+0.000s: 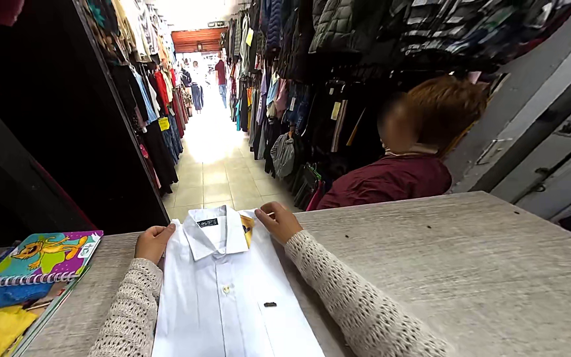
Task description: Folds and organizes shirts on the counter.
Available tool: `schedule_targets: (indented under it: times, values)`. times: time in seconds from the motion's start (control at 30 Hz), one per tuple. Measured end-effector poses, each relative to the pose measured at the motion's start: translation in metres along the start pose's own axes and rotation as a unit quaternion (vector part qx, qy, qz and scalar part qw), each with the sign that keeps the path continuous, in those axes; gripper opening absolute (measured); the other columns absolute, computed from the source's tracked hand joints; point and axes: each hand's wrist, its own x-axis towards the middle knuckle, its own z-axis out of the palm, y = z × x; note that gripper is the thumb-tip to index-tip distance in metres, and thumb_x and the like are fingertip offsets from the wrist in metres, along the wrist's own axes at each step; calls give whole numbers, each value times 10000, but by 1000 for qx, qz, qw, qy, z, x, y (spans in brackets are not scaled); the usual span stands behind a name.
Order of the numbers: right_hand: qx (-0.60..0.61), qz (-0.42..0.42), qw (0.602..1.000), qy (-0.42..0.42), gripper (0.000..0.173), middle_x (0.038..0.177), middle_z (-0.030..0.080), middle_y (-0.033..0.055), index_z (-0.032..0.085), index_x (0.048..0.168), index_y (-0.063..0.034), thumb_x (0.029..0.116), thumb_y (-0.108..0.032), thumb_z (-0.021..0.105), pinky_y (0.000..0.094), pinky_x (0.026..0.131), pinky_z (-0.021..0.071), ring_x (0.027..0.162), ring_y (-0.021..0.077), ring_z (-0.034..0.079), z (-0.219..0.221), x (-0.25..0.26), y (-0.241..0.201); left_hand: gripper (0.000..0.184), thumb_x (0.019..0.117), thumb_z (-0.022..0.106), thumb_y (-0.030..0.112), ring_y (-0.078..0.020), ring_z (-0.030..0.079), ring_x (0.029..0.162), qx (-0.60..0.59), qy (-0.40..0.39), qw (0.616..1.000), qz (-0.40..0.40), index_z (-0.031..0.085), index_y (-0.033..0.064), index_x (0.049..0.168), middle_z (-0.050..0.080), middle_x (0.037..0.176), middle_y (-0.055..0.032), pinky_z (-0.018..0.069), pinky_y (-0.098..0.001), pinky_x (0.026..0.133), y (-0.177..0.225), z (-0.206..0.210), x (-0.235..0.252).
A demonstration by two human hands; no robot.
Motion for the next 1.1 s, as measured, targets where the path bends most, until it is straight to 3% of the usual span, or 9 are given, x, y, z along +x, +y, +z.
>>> schedule_targets:
  times: [0.13,0.3,0.4,0.53,0.63,0.77,0.93,1.03,1.1]
  values:
    - [-44,15,999,22,352,1170,610,308,637,1121,121,1055,-217,566,532,981,479,1111,417,610,29,24,11,241,976,704,209,-242,655,810,-18,5,1000,-20,705,-28,1018,695,894,-162,534,-470,802,-4,-6,4]
    - [-78,-3,997,11,258,1102,604,297,632,1042,129,1031,-125,590,524,941,487,1066,417,609,33,22,16,255,982,700,209,-360,661,982,85,19,995,-40,708,-39,1044,700,1006,-235,487,-575,921,-6,-15,-2]
    - [-61,-38,995,62,326,1310,553,326,604,1184,117,995,-146,650,576,1020,465,1219,469,559,32,21,19,353,996,671,164,-411,613,1167,112,24,993,17,601,-61,1258,602,1286,-292,472,-566,1013,11,-20,-10]
    - [-120,-175,975,72,608,1637,303,233,436,1511,27,1050,-363,509,662,1173,276,1505,419,310,39,9,1,442,1088,426,173,-390,400,1458,229,-62,948,213,477,-43,1470,413,1564,-252,319,-576,1186,34,-15,-20]
    - [-227,-110,965,-78,764,1693,207,158,262,1616,-45,1058,-560,353,661,1228,81,1576,330,156,52,-11,-13,709,1084,360,507,-349,167,1569,360,-167,908,134,258,48,1614,210,1687,-173,60,-688,1210,42,7,-47]
    - [-254,17,948,-191,792,1709,174,101,188,1639,-93,1057,-618,297,610,1239,-4,1590,260,102,47,-11,-18,781,1054,318,614,-282,98,1587,406,-180,894,54,182,121,1643,146,1714,-92,-27,-668,1213,34,8,-56]
    - [-184,20,973,-137,676,1696,209,131,239,1618,-46,1098,-469,326,594,1247,16,1584,283,136,34,-17,-10,628,1107,329,430,-294,189,1571,392,-113,912,46,249,79,1621,236,1687,-130,40,-612,1242,16,-14,-63]
    - [8,-69,998,5,502,1572,389,286,418,1493,98,1086,-195,417,509,1239,243,1491,394,352,24,-27,24,516,1093,435,211,-422,384,1468,282,-60,952,104,384,-69,1523,394,1566,-290,252,-538,1227,-7,-45,-81]
    - [55,-96,993,31,464,1509,462,299,479,1441,107,1079,-174,410,479,1203,322,1435,393,431,8,-47,44,472,1066,469,142,-454,466,1392,176,-52,975,124,441,-113,1462,476,1475,-338,343,-531,1175,-20,-65,-113]
